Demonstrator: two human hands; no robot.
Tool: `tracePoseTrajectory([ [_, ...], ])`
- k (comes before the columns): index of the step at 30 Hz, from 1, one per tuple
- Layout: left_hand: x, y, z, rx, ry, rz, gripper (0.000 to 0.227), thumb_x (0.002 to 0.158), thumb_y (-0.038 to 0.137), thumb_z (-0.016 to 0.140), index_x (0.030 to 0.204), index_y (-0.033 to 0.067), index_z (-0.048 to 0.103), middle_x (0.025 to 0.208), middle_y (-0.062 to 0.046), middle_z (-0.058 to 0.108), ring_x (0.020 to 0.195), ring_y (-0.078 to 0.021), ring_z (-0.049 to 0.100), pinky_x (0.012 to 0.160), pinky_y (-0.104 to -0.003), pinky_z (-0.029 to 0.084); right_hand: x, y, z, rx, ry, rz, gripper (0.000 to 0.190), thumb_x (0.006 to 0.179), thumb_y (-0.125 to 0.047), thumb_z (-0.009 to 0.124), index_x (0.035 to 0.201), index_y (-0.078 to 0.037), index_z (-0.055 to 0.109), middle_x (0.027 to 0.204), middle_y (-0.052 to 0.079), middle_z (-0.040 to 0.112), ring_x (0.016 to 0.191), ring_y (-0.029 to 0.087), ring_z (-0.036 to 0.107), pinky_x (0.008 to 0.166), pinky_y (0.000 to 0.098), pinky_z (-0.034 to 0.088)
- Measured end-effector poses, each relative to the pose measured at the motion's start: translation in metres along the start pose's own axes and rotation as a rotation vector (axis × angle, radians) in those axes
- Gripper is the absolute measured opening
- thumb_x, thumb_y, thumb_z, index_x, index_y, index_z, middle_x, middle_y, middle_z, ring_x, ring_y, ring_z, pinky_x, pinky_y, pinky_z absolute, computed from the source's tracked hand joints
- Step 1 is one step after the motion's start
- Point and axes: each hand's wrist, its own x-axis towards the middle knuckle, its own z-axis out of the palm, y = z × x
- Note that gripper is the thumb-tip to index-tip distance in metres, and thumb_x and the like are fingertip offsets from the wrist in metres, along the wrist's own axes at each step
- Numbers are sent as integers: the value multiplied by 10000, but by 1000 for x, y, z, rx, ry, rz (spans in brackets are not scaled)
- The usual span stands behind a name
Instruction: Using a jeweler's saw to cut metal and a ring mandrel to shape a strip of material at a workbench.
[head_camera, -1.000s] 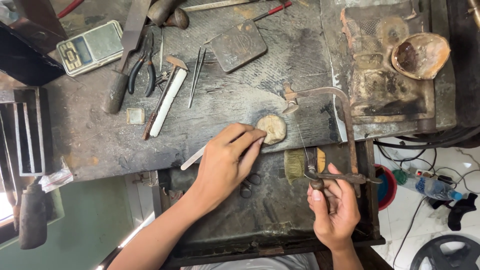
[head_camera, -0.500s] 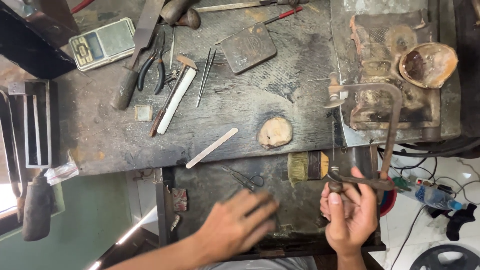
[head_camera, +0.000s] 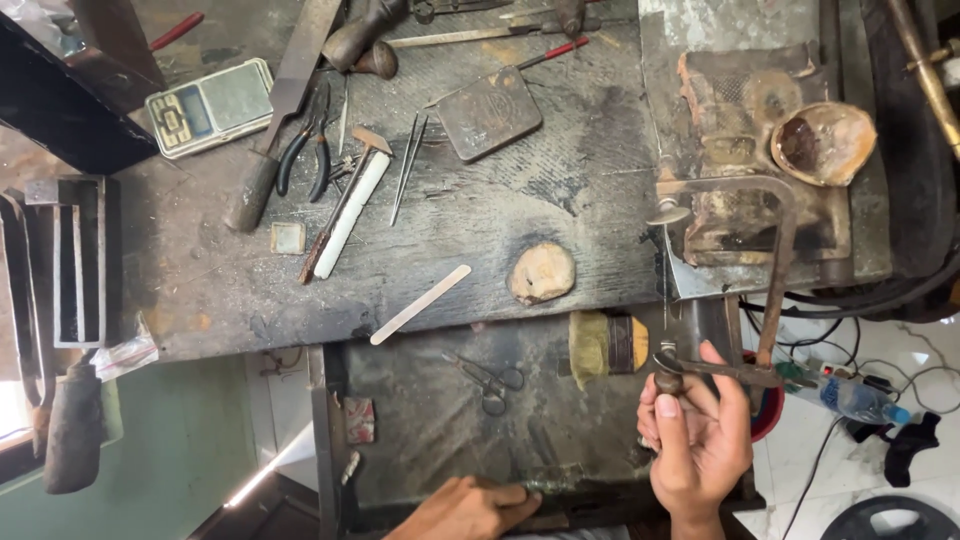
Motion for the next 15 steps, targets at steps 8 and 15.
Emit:
tracePoseTrajectory([
  [8, -4, 12, -2, -5, -32, -54, 401, 1091, 146, 490, 1431, -50, 572, 1254, -204, 612, 900, -399, 667, 614, -524, 525, 7, -6, 15, 37, 15, 47, 577, 980, -22, 504, 1527, 69, 345, 835, 259, 563, 507, 189, 395, 463, 291, 356],
  [15, -9, 26, -121, 327, 402, -6, 174, 1013, 185, 628, 890, 86, 699, 815, -48, 663, 705, -225, 639, 601, -383, 549, 5, -4, 24, -74, -9, -30, 553, 966, 5, 527, 1490, 127, 394, 864, 264, 623, 572, 200, 537, 476, 254, 427],
])
